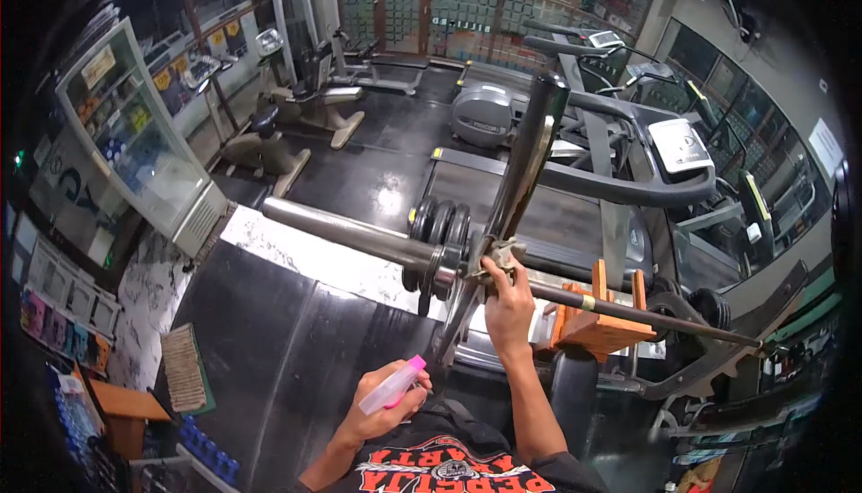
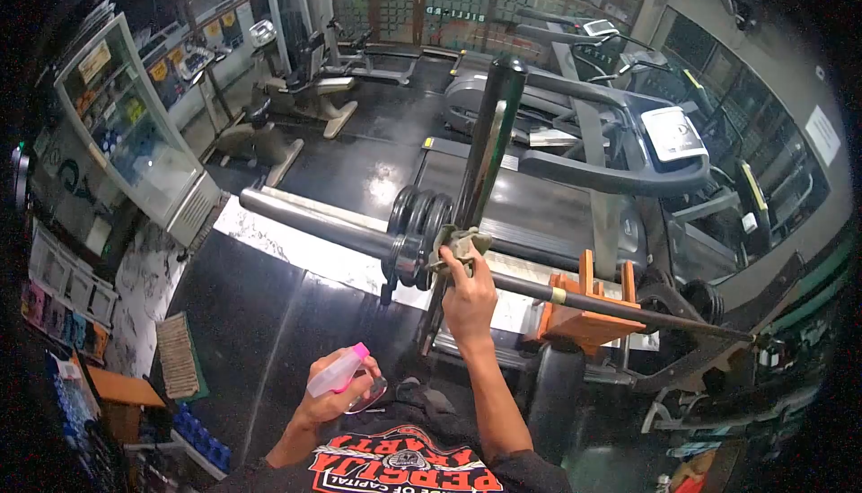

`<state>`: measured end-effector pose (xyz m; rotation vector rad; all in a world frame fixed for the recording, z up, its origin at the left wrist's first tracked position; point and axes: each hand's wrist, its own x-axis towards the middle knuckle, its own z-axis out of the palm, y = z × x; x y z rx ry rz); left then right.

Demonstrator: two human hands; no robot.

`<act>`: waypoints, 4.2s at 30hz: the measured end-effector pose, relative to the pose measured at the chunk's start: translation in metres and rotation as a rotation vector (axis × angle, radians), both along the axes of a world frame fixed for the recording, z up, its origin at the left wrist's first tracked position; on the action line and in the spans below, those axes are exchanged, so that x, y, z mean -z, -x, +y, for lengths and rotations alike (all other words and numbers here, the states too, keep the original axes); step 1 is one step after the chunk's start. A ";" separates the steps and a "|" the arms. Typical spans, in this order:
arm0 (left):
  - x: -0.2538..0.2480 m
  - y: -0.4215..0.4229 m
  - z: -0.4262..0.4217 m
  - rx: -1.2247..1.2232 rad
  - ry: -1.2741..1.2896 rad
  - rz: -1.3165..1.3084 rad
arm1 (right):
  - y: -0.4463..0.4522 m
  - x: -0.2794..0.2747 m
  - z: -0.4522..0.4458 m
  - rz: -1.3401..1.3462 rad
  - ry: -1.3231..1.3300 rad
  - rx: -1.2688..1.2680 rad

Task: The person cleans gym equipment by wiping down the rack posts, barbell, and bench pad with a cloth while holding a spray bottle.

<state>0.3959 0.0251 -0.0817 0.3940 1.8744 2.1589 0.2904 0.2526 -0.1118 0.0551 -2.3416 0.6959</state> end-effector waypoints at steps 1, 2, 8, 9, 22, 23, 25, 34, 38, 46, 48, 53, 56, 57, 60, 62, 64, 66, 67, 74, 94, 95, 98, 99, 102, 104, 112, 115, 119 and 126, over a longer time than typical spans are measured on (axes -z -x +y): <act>0.002 -0.006 0.001 -0.017 -0.042 -0.038 | -0.003 0.002 0.002 0.023 -0.063 0.006; 0.001 -0.012 0.003 -0.024 -0.042 -0.059 | -0.004 0.001 0.005 -0.023 -0.065 -0.013; 0.009 -0.048 0.010 0.029 0.006 -0.052 | -0.020 -0.017 0.042 -0.134 -0.158 -0.107; 0.010 -0.053 0.010 0.025 0.005 -0.056 | -0.025 -0.017 0.052 -0.144 -0.152 -0.084; 0.009 -0.094 0.011 -0.062 -0.022 -0.058 | -0.088 -0.043 0.119 -0.107 0.184 0.003; 0.007 -0.096 0.011 -0.087 -0.038 -0.079 | -0.088 -0.049 0.112 -0.028 0.363 -0.072; 0.010 -0.097 0.011 -0.122 -0.024 -0.087 | -0.088 -0.059 0.106 -0.013 0.455 -0.142; 0.013 -0.078 0.061 -0.227 0.018 -0.031 | -0.016 -0.006 0.067 -0.197 -0.184 -0.032; 0.010 -0.075 0.094 -0.225 -0.017 -0.009 | -0.009 -0.002 0.066 -0.126 -0.213 -0.029; 0.017 -0.074 0.142 -0.315 0.003 -0.036 | 0.060 -0.006 0.107 -0.699 -0.155 -0.257; 0.018 -0.074 0.153 -0.350 0.017 -0.037 | 0.054 -0.008 0.104 -0.650 -0.143 -0.297; 0.022 -0.072 0.183 -0.425 -0.022 -0.039 | 0.002 0.002 0.113 -0.192 -0.081 -0.412; 0.027 -0.070 0.195 -0.421 -0.002 -0.035 | -0.020 -0.002 0.133 -0.114 -0.182 -0.439; 0.027 -0.070 0.198 -0.422 0.001 -0.035 | -0.026 -0.006 0.140 -0.091 -0.222 -0.451; 0.024 -0.068 0.198 -0.416 -0.018 -0.046 | -0.039 -0.017 0.167 -0.130 -0.255 -0.445; 0.019 -0.066 0.195 -0.436 0.007 -0.051 | -0.046 -0.027 0.187 -0.296 -0.183 -0.369; 0.020 -0.061 0.191 -0.451 -0.012 -0.052 | -0.047 -0.043 0.200 -0.492 0.018 -0.315; 0.027 -0.054 0.185 -0.429 0.061 -0.013 | -0.042 -0.042 0.200 -0.498 0.066 -0.306; 0.026 -0.051 0.186 -0.424 0.052 -0.012 | -0.039 -0.036 0.196 -0.442 0.042 -0.327; 0.018 -0.033 0.190 -0.396 -0.039 -0.062 | 0.006 -0.020 0.100 -0.334 0.139 -0.520; 0.024 -0.011 0.179 -0.260 -0.025 -0.056 | -0.072 -0.049 0.269 -0.555 0.254 -0.106; 0.025 -0.010 0.178 -0.252 -0.024 -0.057 | -0.079 -0.053 0.275 -0.530 0.303 -0.061; 0.024 -0.012 0.175 -0.179 0.036 -0.065 | -0.088 -0.050 0.258 -0.424 0.167 -0.089; 0.023 -0.011 0.175 -0.173 0.050 -0.070 | -0.088 -0.049 0.243 -0.393 0.081 -0.131; 0.021 -0.011 0.178 -0.162 0.062 -0.057 | -0.078 -0.036 0.206 -0.387 -0.037 -0.083; 0.023 -0.014 0.181 -0.172 0.060 -0.047 | -0.063 -0.036 0.190 -0.380 -0.072 -0.181; 0.017 -0.025 0.213 -0.160 0.041 -0.044 | -0.043 -0.014 0.158 -0.136 -0.080 -0.458; 0.013 -0.032 0.217 -0.183 0.022 -0.036 | -0.075 -0.024 0.201 -0.317 -0.125 -0.322; 0.017 -0.040 0.218 -0.224 0.034 -0.060 | -0.108 -0.044 0.259 -0.463 -0.081 -0.149; 0.021 -0.047 0.219 -0.225 0.026 -0.043 | -0.104 -0.057 0.269 -0.528 0.070 -0.153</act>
